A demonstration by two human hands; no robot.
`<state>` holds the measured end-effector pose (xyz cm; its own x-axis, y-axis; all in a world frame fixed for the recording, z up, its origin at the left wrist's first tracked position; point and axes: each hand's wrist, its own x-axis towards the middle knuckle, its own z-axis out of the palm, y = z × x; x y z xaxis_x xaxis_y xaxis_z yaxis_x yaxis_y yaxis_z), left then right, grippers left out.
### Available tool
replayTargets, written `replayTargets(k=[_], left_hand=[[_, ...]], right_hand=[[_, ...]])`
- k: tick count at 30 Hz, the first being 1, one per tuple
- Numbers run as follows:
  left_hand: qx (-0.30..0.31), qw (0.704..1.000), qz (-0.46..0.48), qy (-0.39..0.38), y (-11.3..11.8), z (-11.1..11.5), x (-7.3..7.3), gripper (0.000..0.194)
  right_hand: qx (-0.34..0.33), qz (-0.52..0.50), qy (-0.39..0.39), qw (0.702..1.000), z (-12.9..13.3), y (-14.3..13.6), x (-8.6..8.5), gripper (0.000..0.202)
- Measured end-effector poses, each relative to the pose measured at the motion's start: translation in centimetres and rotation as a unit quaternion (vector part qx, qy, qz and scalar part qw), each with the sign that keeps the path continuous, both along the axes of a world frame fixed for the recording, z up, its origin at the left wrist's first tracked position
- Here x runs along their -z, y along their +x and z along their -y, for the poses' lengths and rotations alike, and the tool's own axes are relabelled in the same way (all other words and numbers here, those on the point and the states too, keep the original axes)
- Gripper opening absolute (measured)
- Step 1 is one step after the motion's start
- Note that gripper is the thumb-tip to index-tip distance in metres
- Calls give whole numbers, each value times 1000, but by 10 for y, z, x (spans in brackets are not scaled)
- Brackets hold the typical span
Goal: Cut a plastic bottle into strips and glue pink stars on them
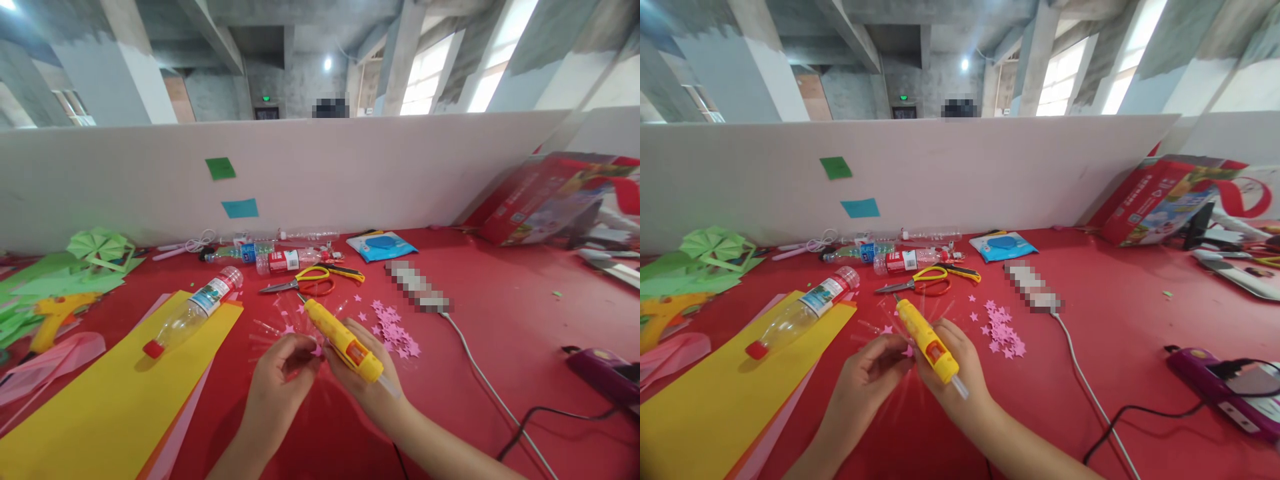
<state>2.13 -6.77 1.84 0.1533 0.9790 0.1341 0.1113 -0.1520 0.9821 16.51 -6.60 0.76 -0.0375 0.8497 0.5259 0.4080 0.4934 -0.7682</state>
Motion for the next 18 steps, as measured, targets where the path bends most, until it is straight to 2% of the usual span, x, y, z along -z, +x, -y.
replayTargets(k=[13,18], left_hand=[[-2,995,56,-87,-1,0,-3,11],[-8,993,76,-91,-1,0,-4,10]], right_hand=[[-13,-1,0,1000,1,0,5,21],[-21,-7,3,1000,2,-1,3,21]])
